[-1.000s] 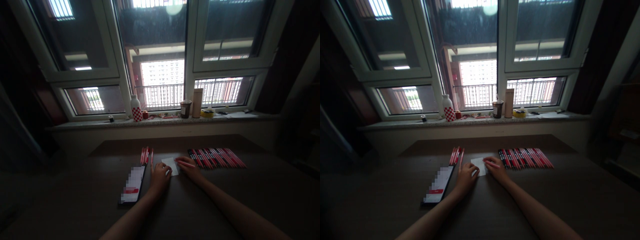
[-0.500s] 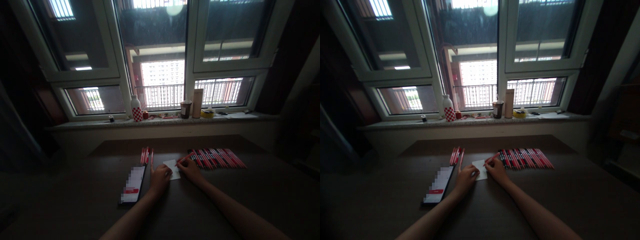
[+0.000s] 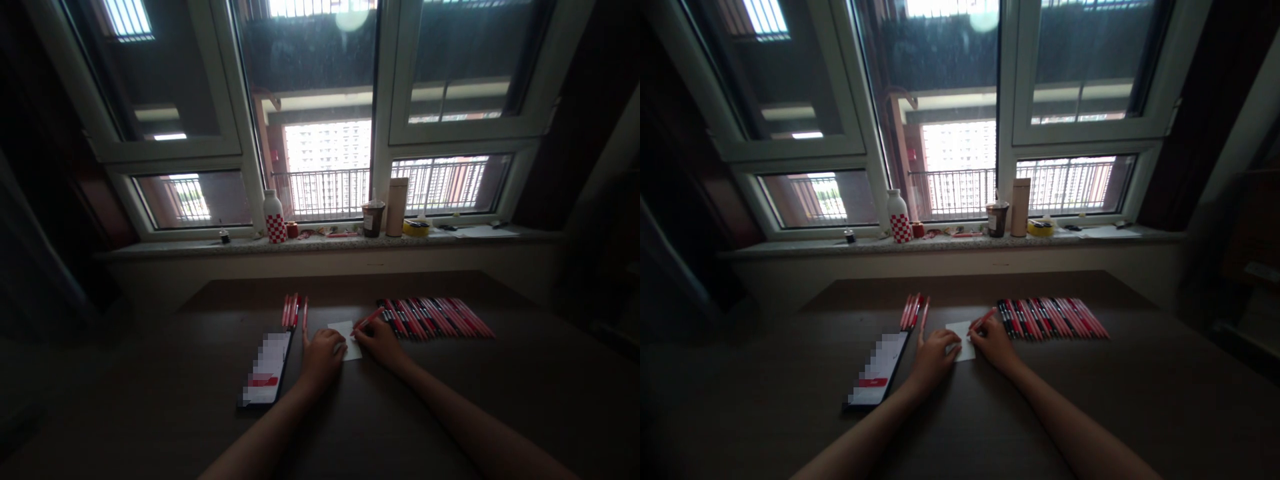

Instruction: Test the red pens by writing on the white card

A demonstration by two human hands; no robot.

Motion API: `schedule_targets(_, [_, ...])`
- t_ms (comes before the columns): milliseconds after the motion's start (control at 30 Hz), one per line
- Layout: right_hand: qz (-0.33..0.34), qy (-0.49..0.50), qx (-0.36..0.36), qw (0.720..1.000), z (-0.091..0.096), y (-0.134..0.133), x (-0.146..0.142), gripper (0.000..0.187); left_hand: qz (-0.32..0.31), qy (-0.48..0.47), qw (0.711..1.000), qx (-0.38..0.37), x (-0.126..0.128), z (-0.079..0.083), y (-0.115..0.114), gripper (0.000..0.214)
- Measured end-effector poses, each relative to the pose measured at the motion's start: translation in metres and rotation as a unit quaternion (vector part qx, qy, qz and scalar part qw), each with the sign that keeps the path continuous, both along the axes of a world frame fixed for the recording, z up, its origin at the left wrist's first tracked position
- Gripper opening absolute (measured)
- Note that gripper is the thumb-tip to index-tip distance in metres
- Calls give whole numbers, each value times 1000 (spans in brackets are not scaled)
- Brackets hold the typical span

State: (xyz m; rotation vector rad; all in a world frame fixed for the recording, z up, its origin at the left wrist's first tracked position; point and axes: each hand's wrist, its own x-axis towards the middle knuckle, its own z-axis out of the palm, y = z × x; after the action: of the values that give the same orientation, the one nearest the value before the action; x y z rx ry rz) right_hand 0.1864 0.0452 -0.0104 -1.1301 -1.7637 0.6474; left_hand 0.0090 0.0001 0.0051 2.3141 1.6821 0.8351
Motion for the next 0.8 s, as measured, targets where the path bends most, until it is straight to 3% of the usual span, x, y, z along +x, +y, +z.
schedule_targets(800, [-15, -19, -3, 1000, 3, -2, -1, 12, 8, 20, 1000, 6, 3, 3, -1, 16])
